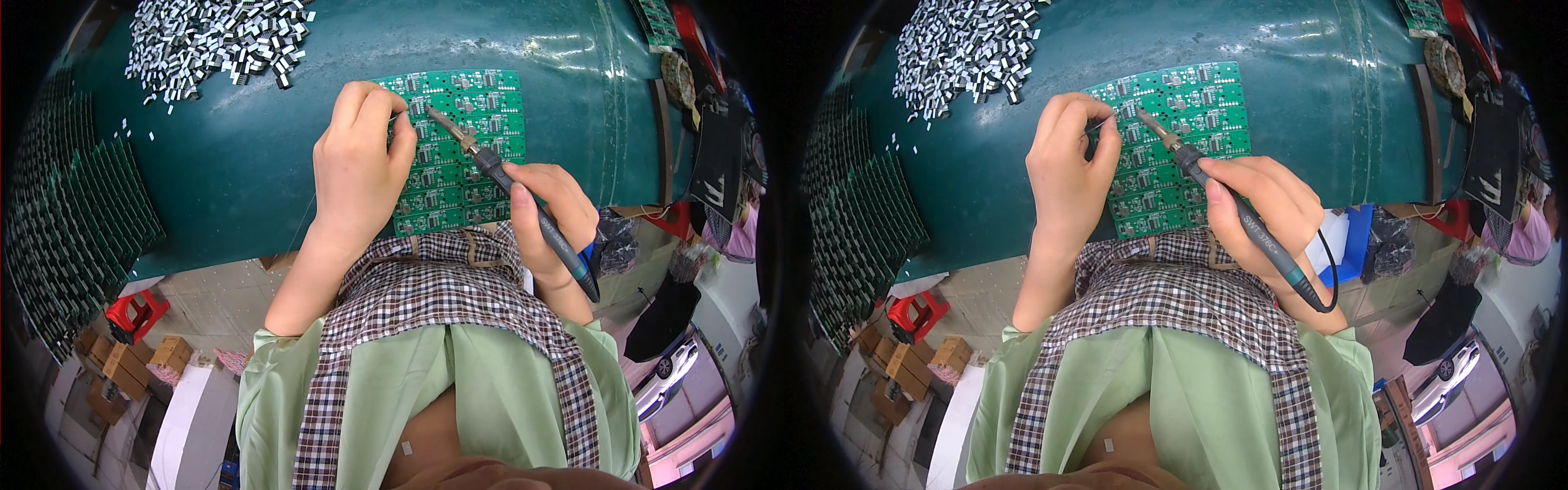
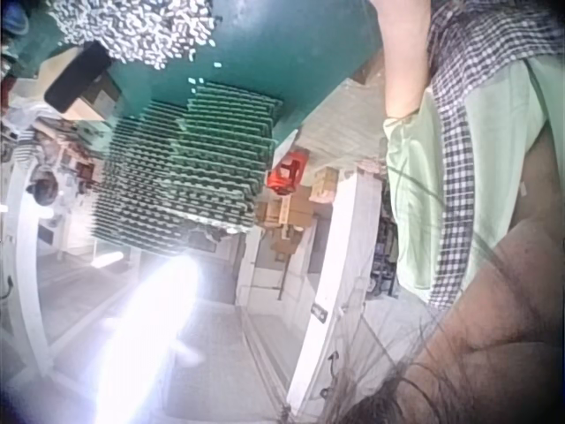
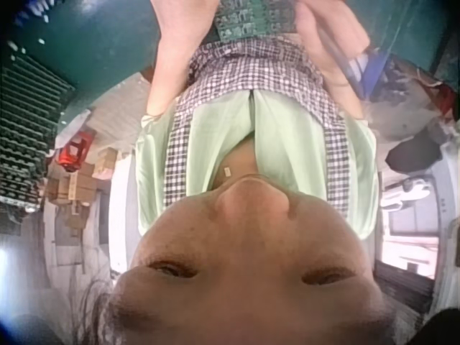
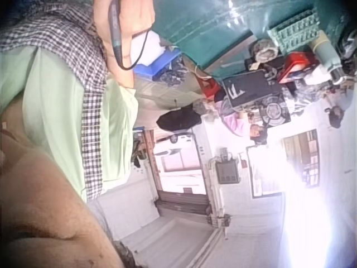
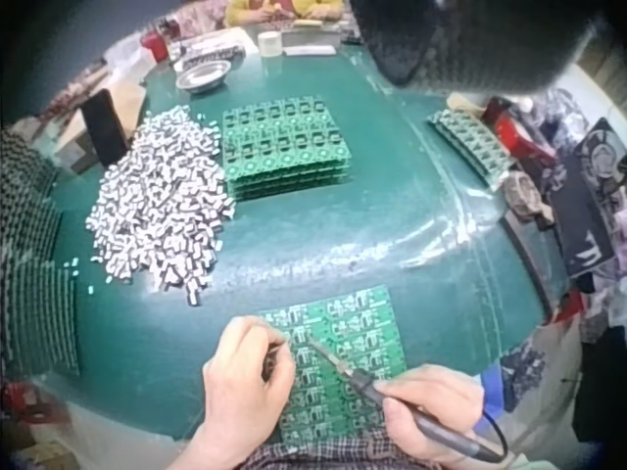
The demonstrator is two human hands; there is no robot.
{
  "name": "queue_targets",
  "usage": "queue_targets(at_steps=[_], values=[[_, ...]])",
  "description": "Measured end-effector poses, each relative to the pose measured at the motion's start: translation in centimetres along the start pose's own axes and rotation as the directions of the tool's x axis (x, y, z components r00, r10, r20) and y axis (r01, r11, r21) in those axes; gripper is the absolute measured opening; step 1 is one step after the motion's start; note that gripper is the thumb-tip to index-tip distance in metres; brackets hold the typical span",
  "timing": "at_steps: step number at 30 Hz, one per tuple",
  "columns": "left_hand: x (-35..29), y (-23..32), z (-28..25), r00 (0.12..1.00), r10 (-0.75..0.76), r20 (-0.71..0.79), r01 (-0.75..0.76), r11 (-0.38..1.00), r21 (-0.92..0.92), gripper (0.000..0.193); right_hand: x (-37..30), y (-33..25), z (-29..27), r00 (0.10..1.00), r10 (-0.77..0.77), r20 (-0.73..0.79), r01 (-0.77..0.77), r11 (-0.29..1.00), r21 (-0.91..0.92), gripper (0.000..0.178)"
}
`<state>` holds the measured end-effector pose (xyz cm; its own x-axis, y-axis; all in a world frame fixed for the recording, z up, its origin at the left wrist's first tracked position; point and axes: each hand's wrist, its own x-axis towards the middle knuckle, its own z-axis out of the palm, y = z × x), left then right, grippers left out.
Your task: The person solders electronic components onto circuit boards using a soldering iron, stacks the finished boards on the workbench, and picks up new boards to solder.
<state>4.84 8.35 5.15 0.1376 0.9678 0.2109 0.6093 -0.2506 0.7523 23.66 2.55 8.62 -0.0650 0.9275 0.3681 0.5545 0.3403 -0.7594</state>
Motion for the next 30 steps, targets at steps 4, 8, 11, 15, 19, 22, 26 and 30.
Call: queue_targets(at_steps=[4,8,11,15,19,22,26,30], values=[[0.1,0.1,-0.1,0.999,0.033,0.035,-0.034,0.998,0.043,0.012,0.1,0.1,0.1,1.0,0.003,0.019,-0.003,1.0,-0.019,0.016],[0.1,0.1,-0.1,0.998,0.034,0.045,-0.036,0.998,0.048,0.012,-0.1,0.2,0.3,1.0,-0.012,0.011,0.012,1.0,-0.014,0.016],[0.1,0.2,-0.1,0.999,0.032,0.043,-0.034,0.998,0.054,0.012,-0.2,0.2,0.5,1.0,0.004,0.004,-0.004,1.0,-0.006,0.016],[-0.1,0.1,0.0,0.999,0.037,0.035,-0.038,0.999,0.038,0.009,-0.3,0.1,0.4,1.0,-0.007,0.004,0.007,1.0,-0.008,0.017],[-0.2,0.0,-0.3,0.998,0.06,0.038,-0.063,0.992,0.112,0.008,-0.7,0.1,0.6,1.0,-0.019,-0.013,0.019,1.0,-0.016,0.016],[-0.2,0.1,-0.1,0.994,0.098,0.045,-0.103,0.988,0.119,0.009,-0.8,0.0,0.4,1.0,-0.026,-0.018,0.025,0.999,-0.032,0.016],[-0.6,0.0,-0.2,0.997,0.079,-0.018,-0.078,0.995,0.059,0.013,-1.1,0.1,0.1,0.998,-0.027,-0.055,0.026,0.999,-0.03,0.015],[-1.0,0.4,-0.4,1.0,0.01,-0.006,-0.01,1.0,-0.014,0.013,-1.0,0.1,0.0,0.999,-0.027,-0.036,0.026,0.999,-0.031,0.015]])
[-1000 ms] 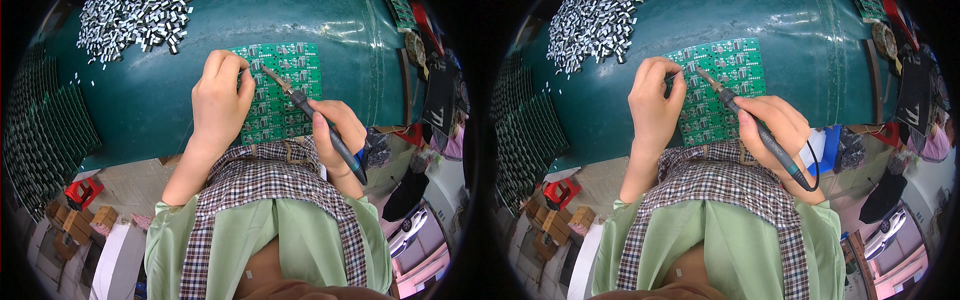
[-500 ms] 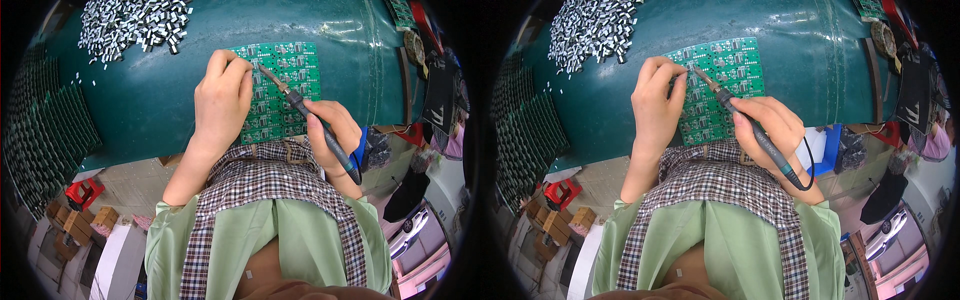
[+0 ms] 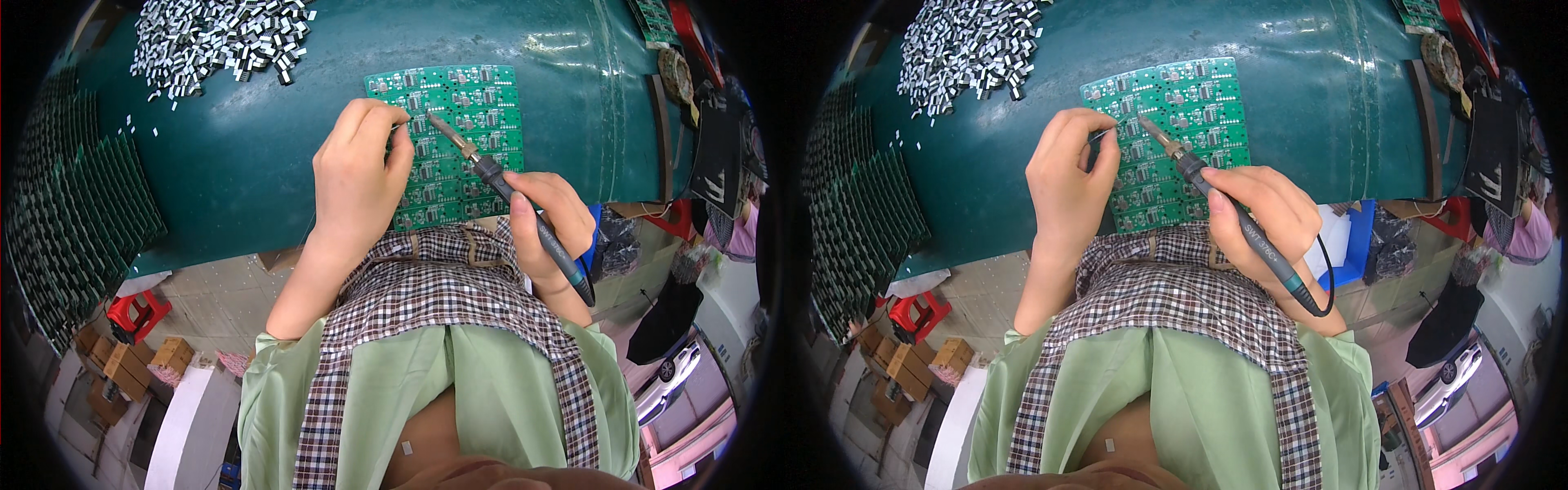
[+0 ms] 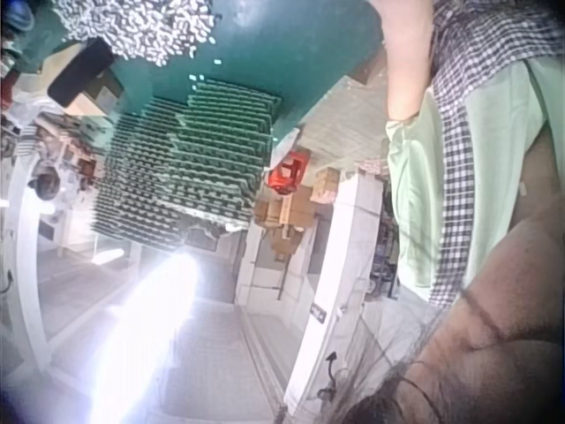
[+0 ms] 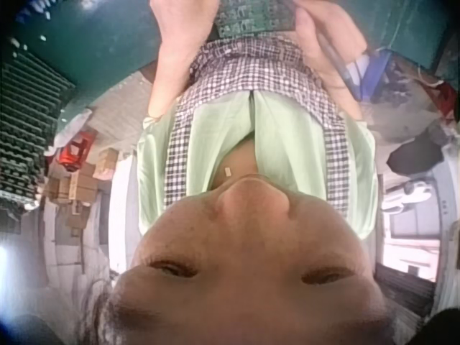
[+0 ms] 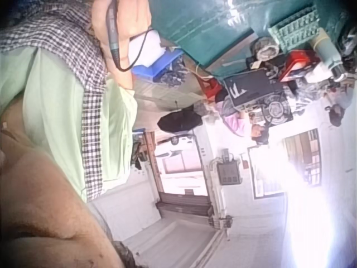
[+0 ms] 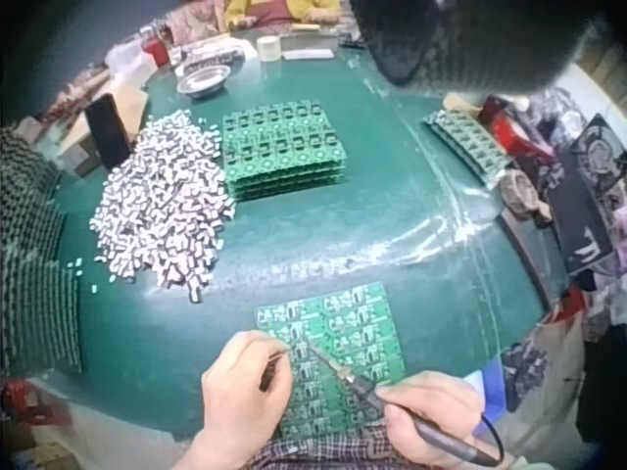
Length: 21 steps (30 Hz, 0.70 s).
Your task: The person solders electronic components onto circuit boards using a soldering iron, stacks the finished boards on the workbench, and picks up new boards to solder.
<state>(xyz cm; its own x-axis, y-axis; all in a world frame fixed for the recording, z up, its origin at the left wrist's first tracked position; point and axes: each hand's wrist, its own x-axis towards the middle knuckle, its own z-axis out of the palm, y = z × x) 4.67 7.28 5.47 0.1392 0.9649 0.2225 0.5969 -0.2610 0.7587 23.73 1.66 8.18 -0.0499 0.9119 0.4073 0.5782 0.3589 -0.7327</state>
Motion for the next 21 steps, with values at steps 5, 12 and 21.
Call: queue_targets(at_steps=[5,12,21], values=[[-0.63,-0.05,0.09,1.0,-0.013,0.022,0.014,1.0,-0.026,0.013,-0.38,-0.08,-0.21,1.0,-0.003,0.019,0.003,1.0,-0.005,0.014],[-0.68,-0.25,0.45,1.0,0.004,0.017,-0.003,1.0,-0.018,0.013,-0.35,0.21,0.17,0.999,-0.027,0.033,0.026,1.0,0.011,0.015],[-0.7,-0.52,0.46,0.998,-0.001,0.055,0.002,1.0,-0.027,0.014,-1.04,0.08,0.42,0.999,-0.01,0.043,0.01,1.0,0.018,0.017]])
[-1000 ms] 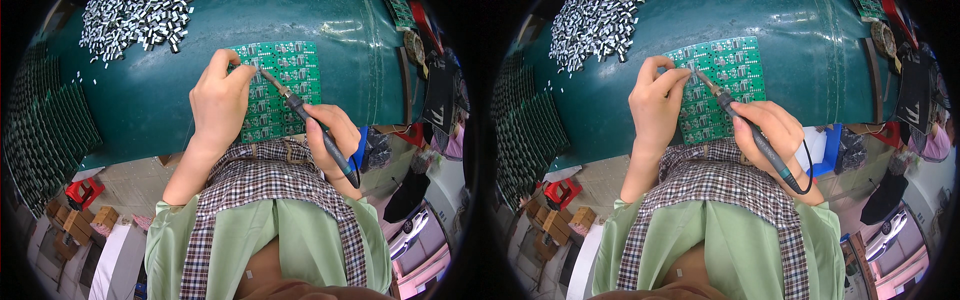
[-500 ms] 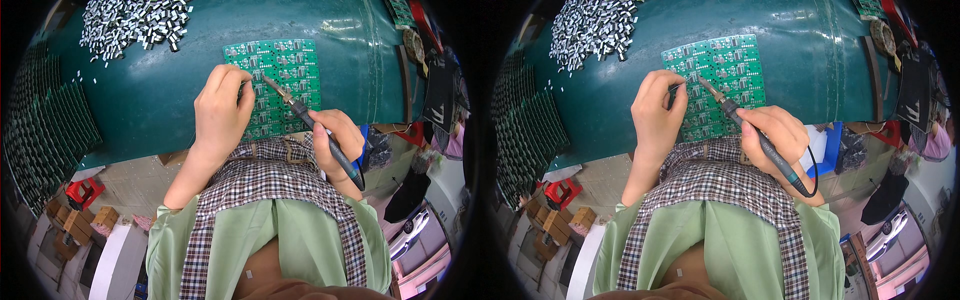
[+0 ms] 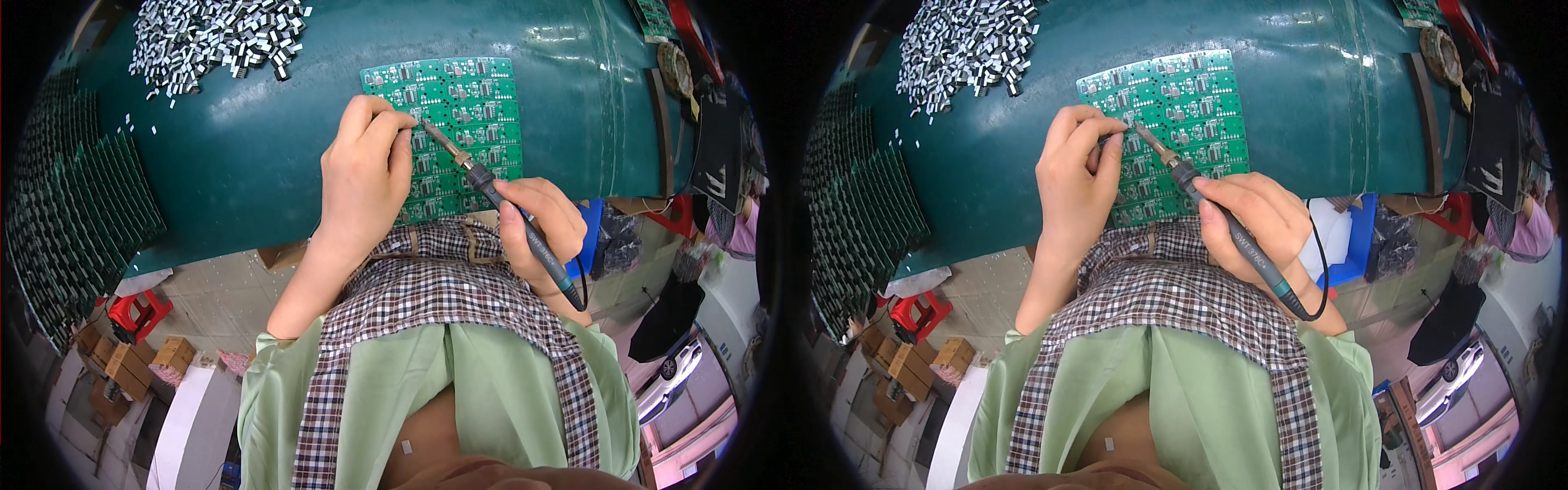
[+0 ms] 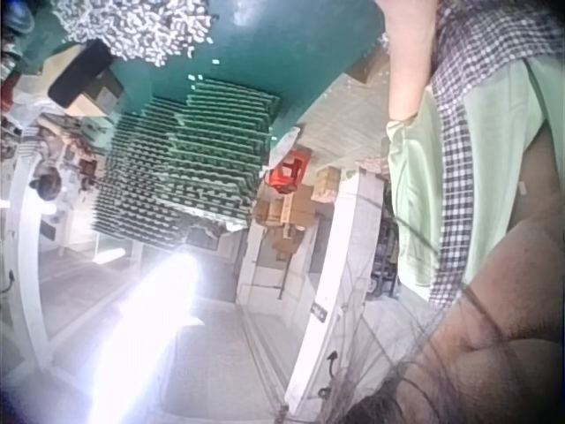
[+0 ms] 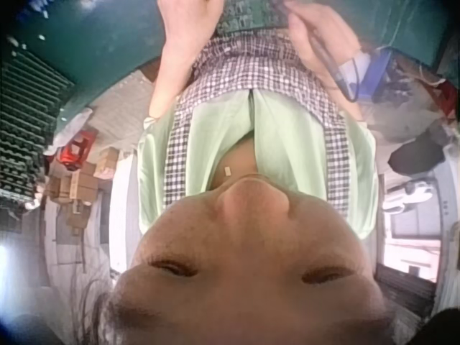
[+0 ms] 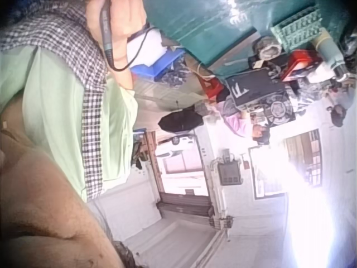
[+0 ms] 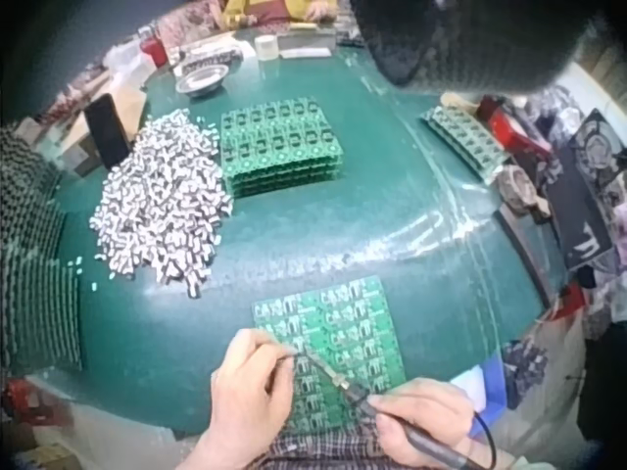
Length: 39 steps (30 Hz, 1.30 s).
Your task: The person solders electronic components onto circuit boards using a soldering iron, stacks the finished boards on the workbench, and picks up new boards to solder.
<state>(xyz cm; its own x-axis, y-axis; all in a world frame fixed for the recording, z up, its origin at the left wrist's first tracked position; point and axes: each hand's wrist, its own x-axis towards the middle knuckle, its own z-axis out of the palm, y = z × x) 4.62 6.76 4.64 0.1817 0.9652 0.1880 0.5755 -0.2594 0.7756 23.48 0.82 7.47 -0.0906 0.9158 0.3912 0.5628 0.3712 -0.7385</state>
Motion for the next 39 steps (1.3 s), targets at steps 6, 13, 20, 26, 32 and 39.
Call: queue_targets(at_steps=[6,13,20,26,32,39], values=[[-0.3,0.4,-0.4,1.0,0.005,0.014,-0.005,1.0,-0.003,0.012,-0.6,0.0,-0.4,0.999,-0.035,-0.018,0.034,0.999,-0.021,0.017],[-1.4,0.2,-0.8,0.998,-0.018,0.056,0.017,1.0,0.021,0.012,-1.0,0.2,-0.6,0.999,-0.046,-0.027,0.046,0.999,0.003,0.013],[-1.5,0.3,-0.5,0.996,-0.046,0.072,0.045,0.999,0.014,0.012,-1.0,0.4,-0.3,0.999,-0.05,-0.014,0.05,0.999,-0.009,0.013],[-1.3,0.4,-0.2,0.997,-0.028,0.073,0.029,1.0,-0.01,0.01,-1.1,0.5,-0.1,0.998,-0.059,-0.011,0.059,0.998,-0.005,0.014],[-1.3,0.6,0.0,0.994,0.02,0.103,-0.025,0.999,0.044,0.009,-1.6,0.2,-0.1,0.998,-0.069,-0.001,0.069,0.998,-0.016,0.014],[-2.5,0.6,-0.4,0.999,-0.037,0.04,0.036,0.999,0.015,0.009,-1.9,0.4,-1.1,0.996,-0.09,-0.024,0.09,0.996,-0.023,0.013]])
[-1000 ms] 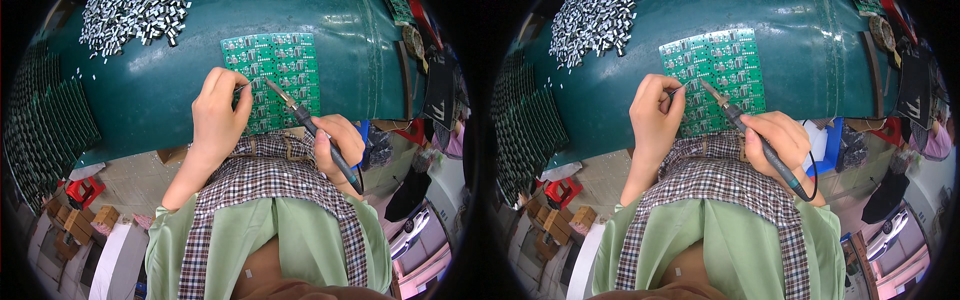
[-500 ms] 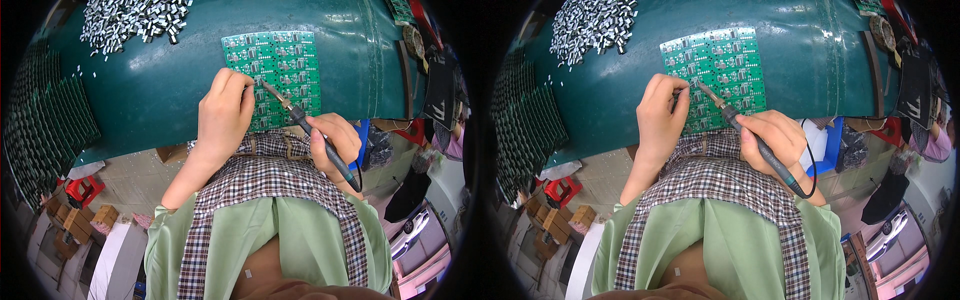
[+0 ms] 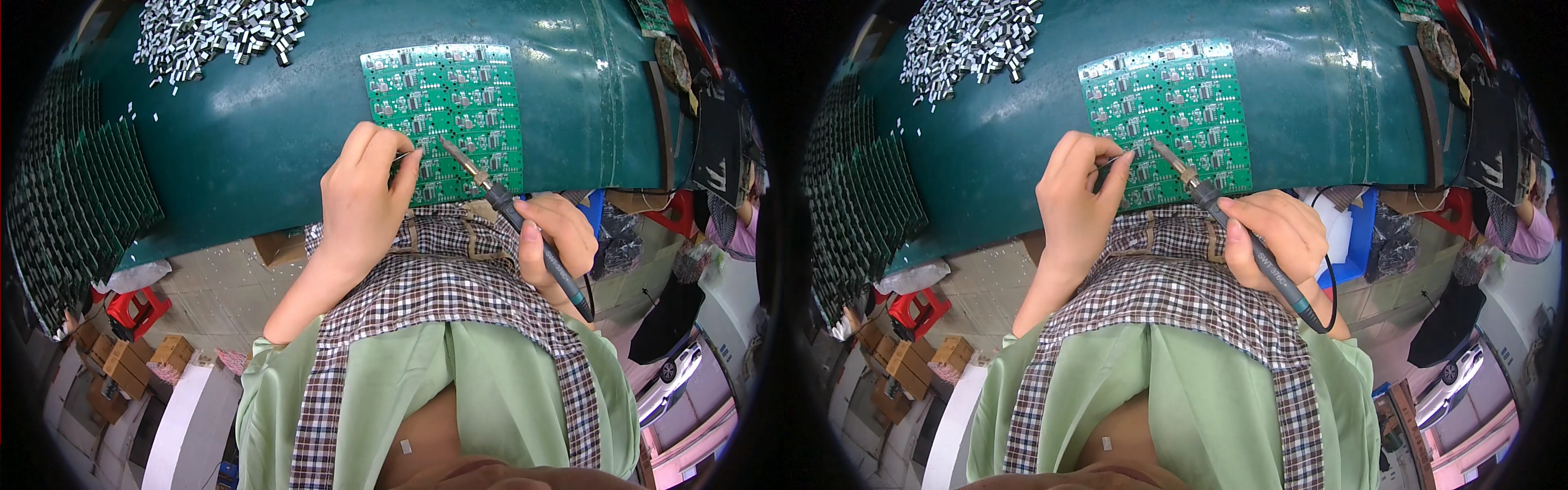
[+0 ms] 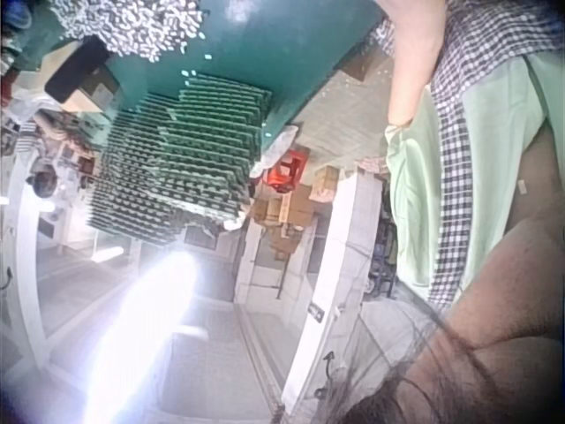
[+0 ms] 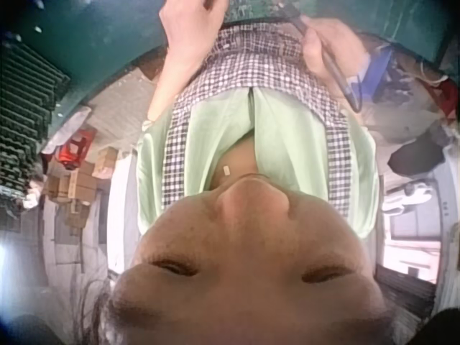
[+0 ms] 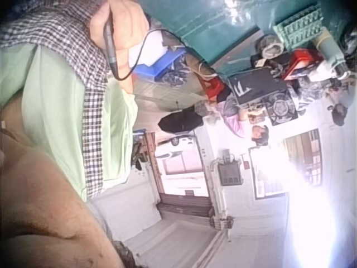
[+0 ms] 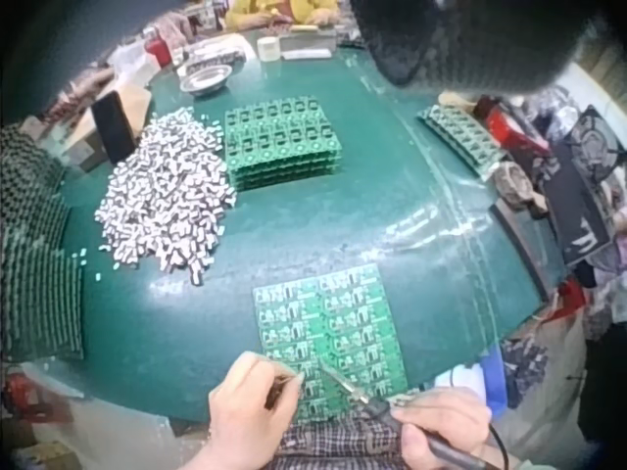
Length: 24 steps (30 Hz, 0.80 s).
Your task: The person solders electronic components onto circuit boards using a soldering iron, stacks the finished boards on the workbench, and picks up new boards to solder.
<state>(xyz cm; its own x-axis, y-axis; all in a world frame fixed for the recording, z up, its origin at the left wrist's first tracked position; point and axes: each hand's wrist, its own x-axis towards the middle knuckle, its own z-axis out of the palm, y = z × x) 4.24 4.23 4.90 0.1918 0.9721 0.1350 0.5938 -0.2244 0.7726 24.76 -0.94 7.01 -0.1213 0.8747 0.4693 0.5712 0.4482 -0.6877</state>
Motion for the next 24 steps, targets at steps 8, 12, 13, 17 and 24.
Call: queue_targets(at_steps=[8,12,13,17,24], values=[[-0.5,-0.3,0.5,1.0,-0.003,-0.023,0.003,1.0,-0.02,0.014,-0.3,0.2,0.7,0.999,-0.031,0.012,0.031,0.999,0.021,0.014],[-0.6,-0.3,0.6,1.0,0.003,-0.008,-0.003,1.0,-0.003,0.013,-0.3,0.3,0.9,0.999,-0.04,0.015,0.039,0.999,0.013,0.014],[-0.6,-0.3,0.7,1.0,0.004,-0.004,-0.003,1.0,0.004,0.013,-0.4,0.4,1.0,0.999,-0.04,0.01,0.039,0.999,0.014,0.015],[-0.7,-0.3,0.7,1.0,0.01,0.024,-0.009,1.0,-0.009,0.012,-0.7,0.3,1.1,0.999,-0.031,0.011,0.031,0.999,0.02,0.015],[-1.0,-0.3,0.9,0.995,0.089,0.038,-0.093,0.986,0.14,0.013,-1.3,-0.1,1.2,1.0,-0.017,0.007,0.017,1.0,0.021,0.014]])
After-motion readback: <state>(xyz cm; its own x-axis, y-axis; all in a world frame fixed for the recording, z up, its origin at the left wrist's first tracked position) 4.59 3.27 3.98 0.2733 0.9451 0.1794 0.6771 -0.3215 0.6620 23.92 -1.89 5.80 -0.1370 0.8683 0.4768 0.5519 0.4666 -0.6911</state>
